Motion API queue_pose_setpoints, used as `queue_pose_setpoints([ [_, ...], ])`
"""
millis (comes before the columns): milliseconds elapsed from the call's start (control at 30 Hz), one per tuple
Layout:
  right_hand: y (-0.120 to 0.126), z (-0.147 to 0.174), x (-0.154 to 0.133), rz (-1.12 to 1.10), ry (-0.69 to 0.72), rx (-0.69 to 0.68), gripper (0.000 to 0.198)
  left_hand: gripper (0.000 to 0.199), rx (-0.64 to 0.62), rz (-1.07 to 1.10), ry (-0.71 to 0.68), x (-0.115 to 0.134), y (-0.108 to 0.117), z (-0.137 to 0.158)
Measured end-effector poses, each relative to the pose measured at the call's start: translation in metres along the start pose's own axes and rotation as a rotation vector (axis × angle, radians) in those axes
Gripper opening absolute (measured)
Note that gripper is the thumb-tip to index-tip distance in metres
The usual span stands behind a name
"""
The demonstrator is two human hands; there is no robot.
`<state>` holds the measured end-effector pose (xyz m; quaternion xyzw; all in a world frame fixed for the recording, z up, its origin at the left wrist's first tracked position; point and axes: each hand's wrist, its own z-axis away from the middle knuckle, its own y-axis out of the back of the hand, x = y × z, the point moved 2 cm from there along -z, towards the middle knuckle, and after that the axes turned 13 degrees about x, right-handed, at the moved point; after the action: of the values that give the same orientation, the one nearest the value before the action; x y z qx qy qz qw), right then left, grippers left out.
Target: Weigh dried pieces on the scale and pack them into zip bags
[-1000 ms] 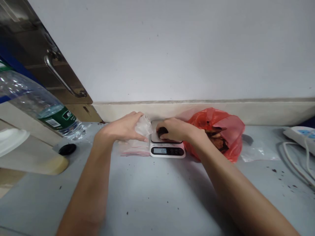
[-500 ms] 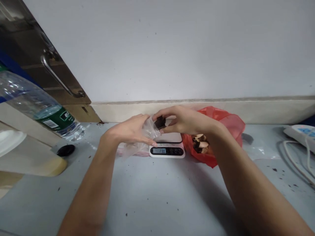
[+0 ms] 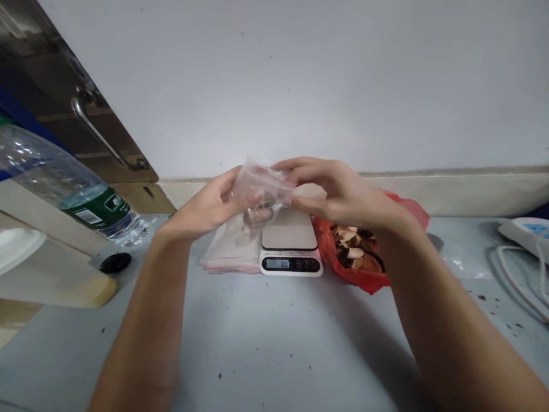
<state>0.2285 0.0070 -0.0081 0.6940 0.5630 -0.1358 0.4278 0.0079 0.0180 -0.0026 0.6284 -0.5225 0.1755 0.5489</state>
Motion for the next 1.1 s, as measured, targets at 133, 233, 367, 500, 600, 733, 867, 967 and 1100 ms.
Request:
queue_pose_setpoints([
  [133, 0.005, -0.001, -0.008, -0.152, -0.094, 0.025, 0.019, 0.056, 0.124, 0.091, -0.033, 0.004, 0.001, 0.0],
  [233, 0.007, -0.002, -0.011, -0.156, -0.164, 0.114, 0.025, 0.045, 0.193, 0.07, -0.03, 0.005, 0.003, 0.0],
  [367, 0.011, -0.001, -0.01, -0.116, -0.288, 0.189, 0.025, 0.036, 0.262, 0.028, 0.007, 0.005, 0.004, -0.001],
  [500, 0.02, 0.001, -0.005, -0.106, -0.346, 0.22, 0.029, 0.021, 0.321, 0.001, 0.02, 0.003, 0.004, -0.003],
  [600, 0.028, 0.002, -0.003, -0.11, -0.339, 0.232, 0.031, 0.019, 0.41, 0.023, -0.069, 0.002, 0.006, -0.003],
  [733, 0.031, 0.003, -0.005, -0.144, -0.312, 0.163, 0.03, 0.048, 0.215, 0.048, -0.053, 0.002, -0.001, -0.003],
  [867, 0.031, 0.003, -0.006, -0.121, -0.275, 0.198, 0.028, 0.025, 0.119, -0.027, 0.017, 0.003, -0.009, -0.004],
  [967, 0.033, 0.002, -0.004, -0.096, -0.263, 0.233, 0.027, 0.02, 0.158, -0.056, 0.02, 0.004, -0.008, -0.004],
  [1100, 0.035, 0.002, -0.003, -0.072, -0.276, 0.28, 0.025, 0.02, 0.155, -0.073, 0.026, 0.006, -0.007, -0.003],
])
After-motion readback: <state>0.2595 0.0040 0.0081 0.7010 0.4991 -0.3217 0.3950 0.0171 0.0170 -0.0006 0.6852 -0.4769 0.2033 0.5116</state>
